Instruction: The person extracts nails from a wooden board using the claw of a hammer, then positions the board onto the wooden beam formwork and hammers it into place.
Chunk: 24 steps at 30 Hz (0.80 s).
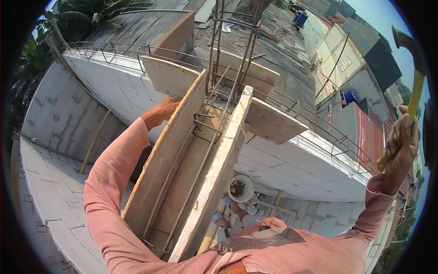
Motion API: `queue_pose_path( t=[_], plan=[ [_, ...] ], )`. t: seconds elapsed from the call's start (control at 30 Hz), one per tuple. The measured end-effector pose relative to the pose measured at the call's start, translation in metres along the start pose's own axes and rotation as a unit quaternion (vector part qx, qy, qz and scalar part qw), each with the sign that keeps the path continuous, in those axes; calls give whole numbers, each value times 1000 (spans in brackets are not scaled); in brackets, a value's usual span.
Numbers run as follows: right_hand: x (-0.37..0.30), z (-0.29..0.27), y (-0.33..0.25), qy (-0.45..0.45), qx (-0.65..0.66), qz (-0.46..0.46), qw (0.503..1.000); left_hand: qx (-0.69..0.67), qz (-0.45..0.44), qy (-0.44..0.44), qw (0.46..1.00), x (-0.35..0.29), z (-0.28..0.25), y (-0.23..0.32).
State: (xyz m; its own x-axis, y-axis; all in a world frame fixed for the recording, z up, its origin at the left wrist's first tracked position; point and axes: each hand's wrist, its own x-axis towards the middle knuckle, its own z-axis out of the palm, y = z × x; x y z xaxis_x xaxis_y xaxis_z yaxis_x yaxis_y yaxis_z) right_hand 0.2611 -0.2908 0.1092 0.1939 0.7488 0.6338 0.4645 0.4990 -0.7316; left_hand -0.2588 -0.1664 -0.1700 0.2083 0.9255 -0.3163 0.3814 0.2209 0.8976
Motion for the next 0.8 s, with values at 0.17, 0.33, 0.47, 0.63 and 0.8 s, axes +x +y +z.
queue_pose_path(
  t=[0.17,0.33,0.47,0.63,0.8],
  plan=[
    [-13,-78,-2,31,28,-26,999,123,-38,55,990,-24,-35,65],
    [-34,-109,9,-1,100,4,995,212,-9,129,969,-53,-71,138],
    [-74,-107,44,-64,141,122,980,222,12,161,962,-98,-69,169],
    [-173,-96,98,-190,169,436,863,342,17,124,931,-166,7,199],
    [-298,-60,170,-247,147,719,633,431,1,26,902,-227,84,196]
  ],
)
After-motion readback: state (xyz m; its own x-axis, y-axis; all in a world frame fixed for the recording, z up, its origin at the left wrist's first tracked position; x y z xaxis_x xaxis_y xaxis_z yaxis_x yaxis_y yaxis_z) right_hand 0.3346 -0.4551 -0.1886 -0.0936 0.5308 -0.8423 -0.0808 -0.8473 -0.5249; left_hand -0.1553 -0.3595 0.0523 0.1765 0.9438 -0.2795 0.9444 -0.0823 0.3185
